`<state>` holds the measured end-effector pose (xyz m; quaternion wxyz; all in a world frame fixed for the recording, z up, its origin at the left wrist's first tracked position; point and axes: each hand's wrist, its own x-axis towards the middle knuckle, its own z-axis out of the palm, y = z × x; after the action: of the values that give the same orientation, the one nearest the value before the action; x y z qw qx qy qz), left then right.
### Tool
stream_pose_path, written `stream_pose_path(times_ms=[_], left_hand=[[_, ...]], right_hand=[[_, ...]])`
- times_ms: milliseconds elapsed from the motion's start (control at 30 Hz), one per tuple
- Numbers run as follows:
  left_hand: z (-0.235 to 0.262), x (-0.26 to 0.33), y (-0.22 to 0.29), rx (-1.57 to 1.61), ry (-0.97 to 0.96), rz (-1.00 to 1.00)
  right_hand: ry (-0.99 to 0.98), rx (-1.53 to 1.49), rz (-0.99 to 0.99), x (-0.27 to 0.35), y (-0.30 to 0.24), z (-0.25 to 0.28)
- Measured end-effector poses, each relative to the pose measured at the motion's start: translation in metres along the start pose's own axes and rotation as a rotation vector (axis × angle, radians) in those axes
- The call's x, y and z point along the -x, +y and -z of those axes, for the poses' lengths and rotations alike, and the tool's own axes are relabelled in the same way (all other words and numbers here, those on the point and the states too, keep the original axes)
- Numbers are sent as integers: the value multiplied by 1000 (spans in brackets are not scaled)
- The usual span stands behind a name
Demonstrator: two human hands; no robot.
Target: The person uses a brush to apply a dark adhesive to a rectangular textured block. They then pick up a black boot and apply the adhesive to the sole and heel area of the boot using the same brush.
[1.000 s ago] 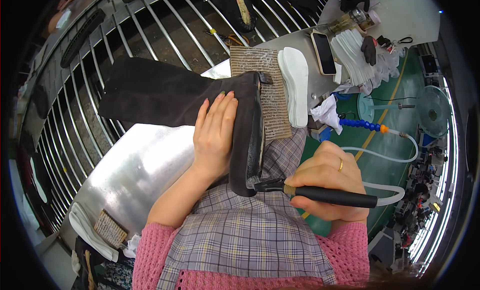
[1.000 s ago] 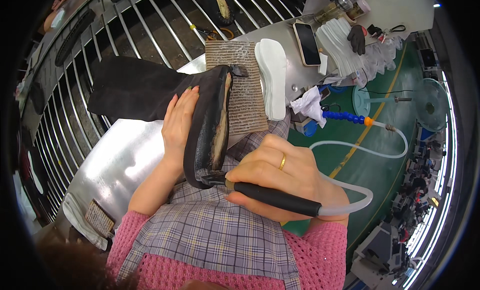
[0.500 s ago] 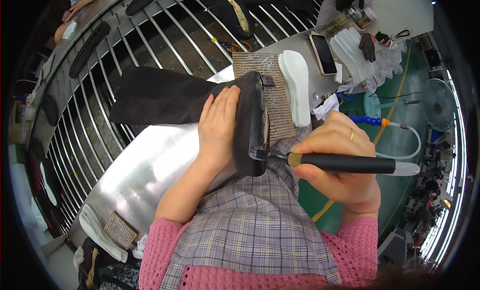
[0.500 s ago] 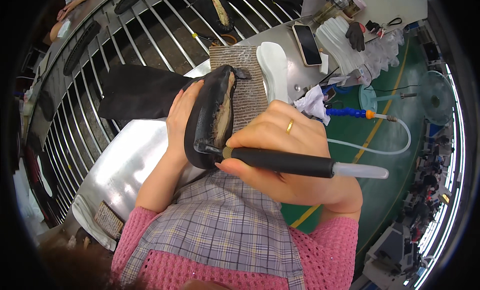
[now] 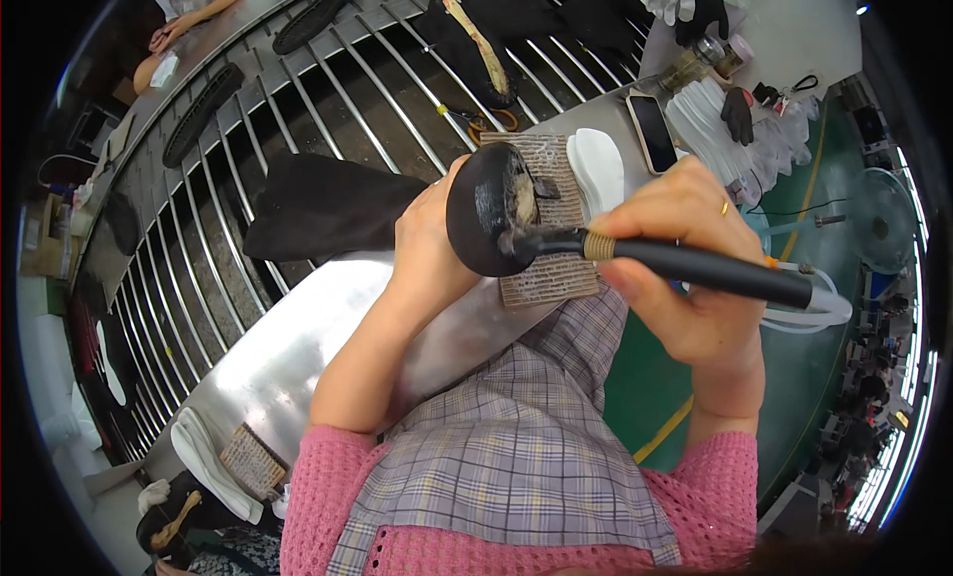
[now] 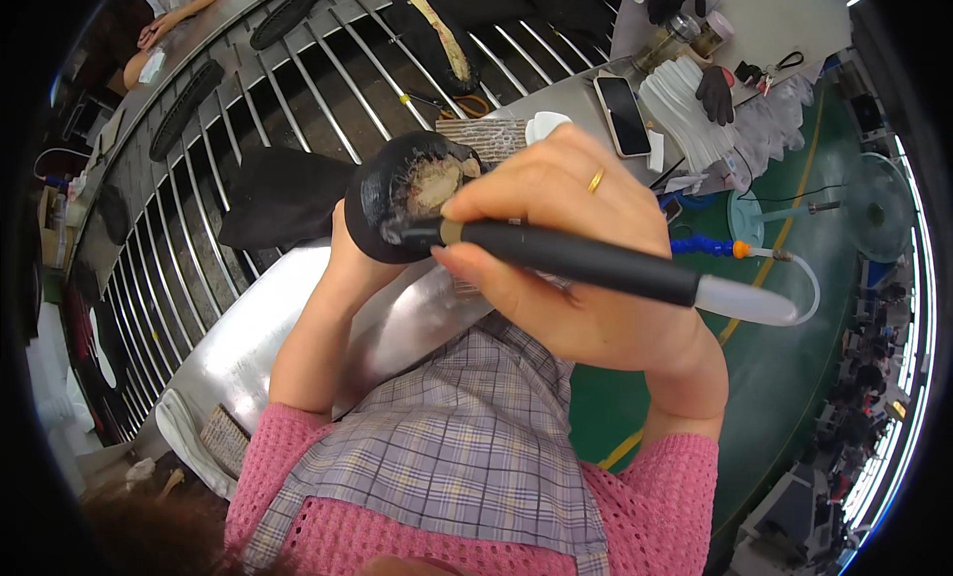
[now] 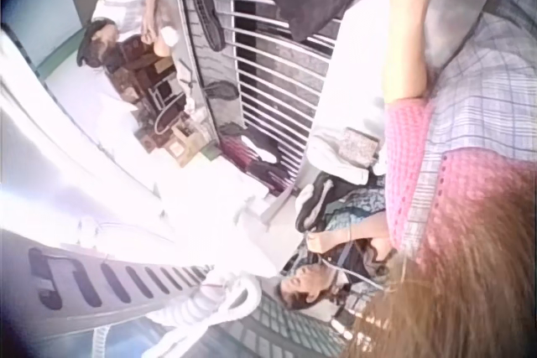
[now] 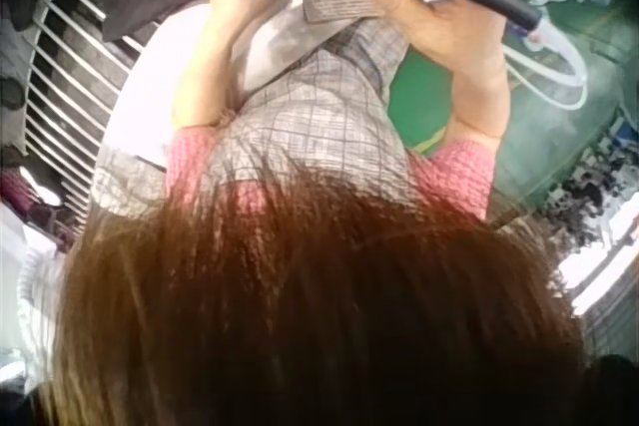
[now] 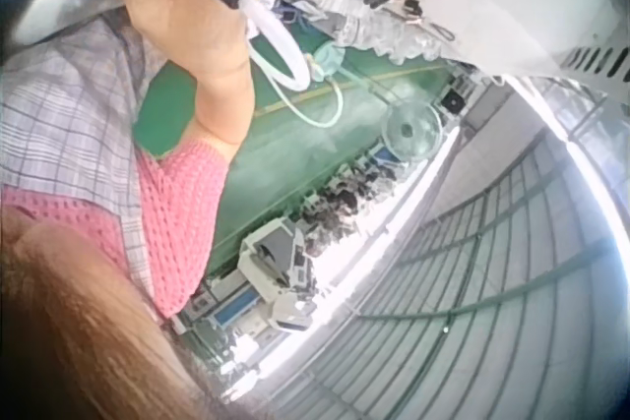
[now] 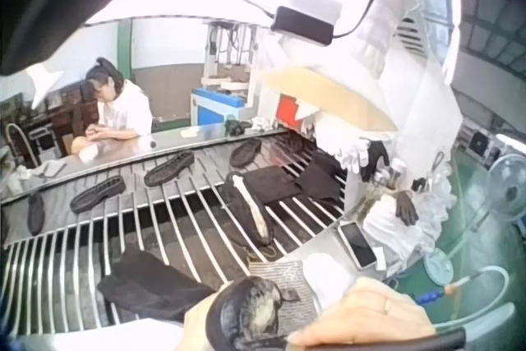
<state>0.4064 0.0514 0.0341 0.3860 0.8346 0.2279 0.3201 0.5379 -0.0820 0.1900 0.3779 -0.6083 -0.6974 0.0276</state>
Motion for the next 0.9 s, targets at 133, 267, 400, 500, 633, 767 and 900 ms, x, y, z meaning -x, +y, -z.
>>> stream_pose_path(times_ms=[133,267,400,500,633,767,900], left_hand=[[0,-12,-7,-1,-55,81],[1,-18,-1,61,-72,133],[-3,-24,-7,23,-118,112],[-1,-24,-4,-35,-99,62],[3,-30,3,4,-111,87],[7,-38,4,21,-139,82],[7,-45,-1,47,-123,62]], right_hand=[[75,48,62,-19,8,-3],[114,72,111,-30,15,-6],[95,77,88,-35,14,-2],[65,71,74,-36,14,2],[35,60,54,-32,18,5],[28,11,68,-27,32,3],[5,-55,118,-28,54,2]])
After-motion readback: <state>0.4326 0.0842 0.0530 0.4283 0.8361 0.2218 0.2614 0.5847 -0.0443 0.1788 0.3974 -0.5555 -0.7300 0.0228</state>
